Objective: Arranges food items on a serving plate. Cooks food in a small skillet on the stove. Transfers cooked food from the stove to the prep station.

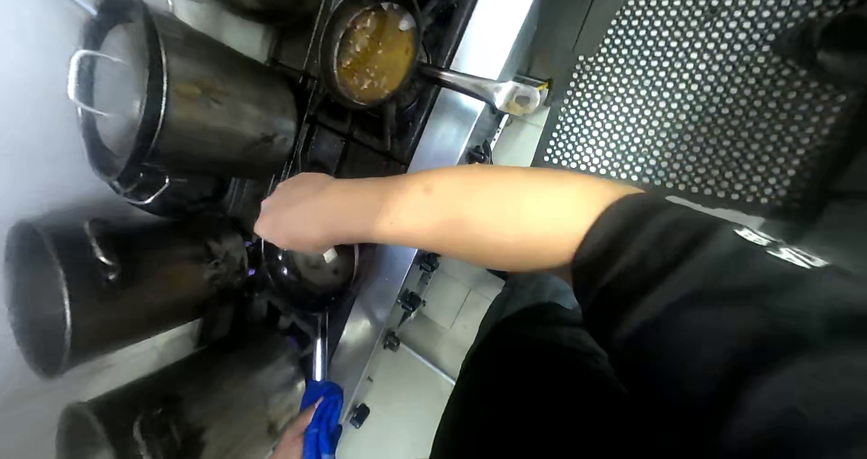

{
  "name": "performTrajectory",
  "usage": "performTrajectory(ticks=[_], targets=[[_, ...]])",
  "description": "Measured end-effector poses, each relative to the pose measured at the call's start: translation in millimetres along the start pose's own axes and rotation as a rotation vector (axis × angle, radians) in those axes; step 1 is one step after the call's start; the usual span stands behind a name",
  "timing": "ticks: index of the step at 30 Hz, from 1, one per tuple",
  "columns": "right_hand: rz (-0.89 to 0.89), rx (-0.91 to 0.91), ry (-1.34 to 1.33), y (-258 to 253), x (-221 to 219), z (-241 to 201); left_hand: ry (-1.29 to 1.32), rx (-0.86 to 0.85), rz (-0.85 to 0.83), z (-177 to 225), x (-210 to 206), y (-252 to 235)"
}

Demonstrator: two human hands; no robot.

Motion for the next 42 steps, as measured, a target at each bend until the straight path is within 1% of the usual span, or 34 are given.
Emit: performTrajectory(ticks=[1,3,4,5,6,8,10,11,13,15,17,19,20,22,24,25,28,30,31,33,37,42], targets=[[0.022,0.014,0.000,-0.8,-0.6,-0.9,-0.016,0.015,-0.015,-2.6,10.0,-3.0],[0.032,0.032,-0.010,-0.6,1.0,-3.1,-0.011,0.045,0.050,-6.3,17.6,-4.9],[0.031,0.039,-0.022,-0.1,2.2,-4.0,-0.007,0.017,-0.022,-11.4,29.3,-7.8],[0.038,0.049,-0.028,-0.1,3.1,-4.5,0.011,-0.013,-0.137,-15.4,39.4,-10.8],[0.048,0.059,-0.033,0.0,3.8,-4.8,0.029,-0.031,-0.212,-13.7,35.7,-10.0],[0.056,0.073,-0.028,-2.1,4.3,-5.7,0.039,0.033,-0.006,2.5,-7.1,3.1],[0.060,0.080,-0.024,-6.3,4.2,-7.7,0.024,0.057,0.055,9.3,-23.2,7.6],[0.063,0.086,-0.028,-8.1,4.2,-9.1,0.013,0.058,0.060,9.8,-23.5,7.5],[0.066,0.101,-0.027,-10.9,4.7,-12.7,0.025,0.054,-0.002,6.9,-15.3,4.6],[0.081,0.117,-0.022,-12.4,6.1,-16.7,0.033,0.039,-0.110,-4.4,12.4,-2.7],[0.104,0.134,-0.031,-12.2,7.2,-20.6,0.055,0.041,-0.115,-8.3,21.5,-4.8],[0.117,0.142,-0.049,-13.3,8.1,-23.3,0.048,0.042,-0.066,-4.2,13.5,-2.5],[0.114,0.142,-0.062,-13.9,8.8,-24.5,0.056,0.044,-0.062,0.0,3.1,-0.7],[0.104,0.139,-0.079,-15.2,10.2,-27.5,0.077,0.063,-0.106,8.3,-15.4,2.9],[0.102,0.131,-0.088,-19.6,10.7,-31.3,0.073,0.066,-0.144,11.4,-21.0,4.1],[0.107,0.128,-0.092,-21.7,10.8,-33.2,0.067,0.064,-0.132,12.1,-22.2,4.2],[0.127,0.133,-0.098,-19.7,15.7,-39.3,-0.007,0.061,-0.027,12.7,-24.4,6.1],[0.148,0.123,-0.118,-15.9,19.3,-40.5,-0.027,0.060,0.013,17.0,-38.3,9.0],[0.149,0.120,-0.125,-16.1,20.8,-40.0,-0.018,0.059,0.008,17.3,-38.3,9.7],[0.163,0.117,-0.133,-18.2,24.5,-37.9,0.008,0.064,-0.056,13.3,-23.9,8.7],[0.262,0.113,-0.119,-20.3,36.6,-33.1,0.038,0.070,-0.034,10.9,-22.9,8.5],[0.307,0.034,-0.103,18.0,51.2,-14.0,0.051,0.026,-0.001,7.0,-28.5,8.6]])
Point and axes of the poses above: each hand's wrist, its own y-axis away from the middle knuckle, its own x-axis out of the back of the hand, z = x × y, the point moved 3 cm from there along -y, towards the middle knuckle, and after that the axes turned 5 degrees about x, right-handed, at the moved point
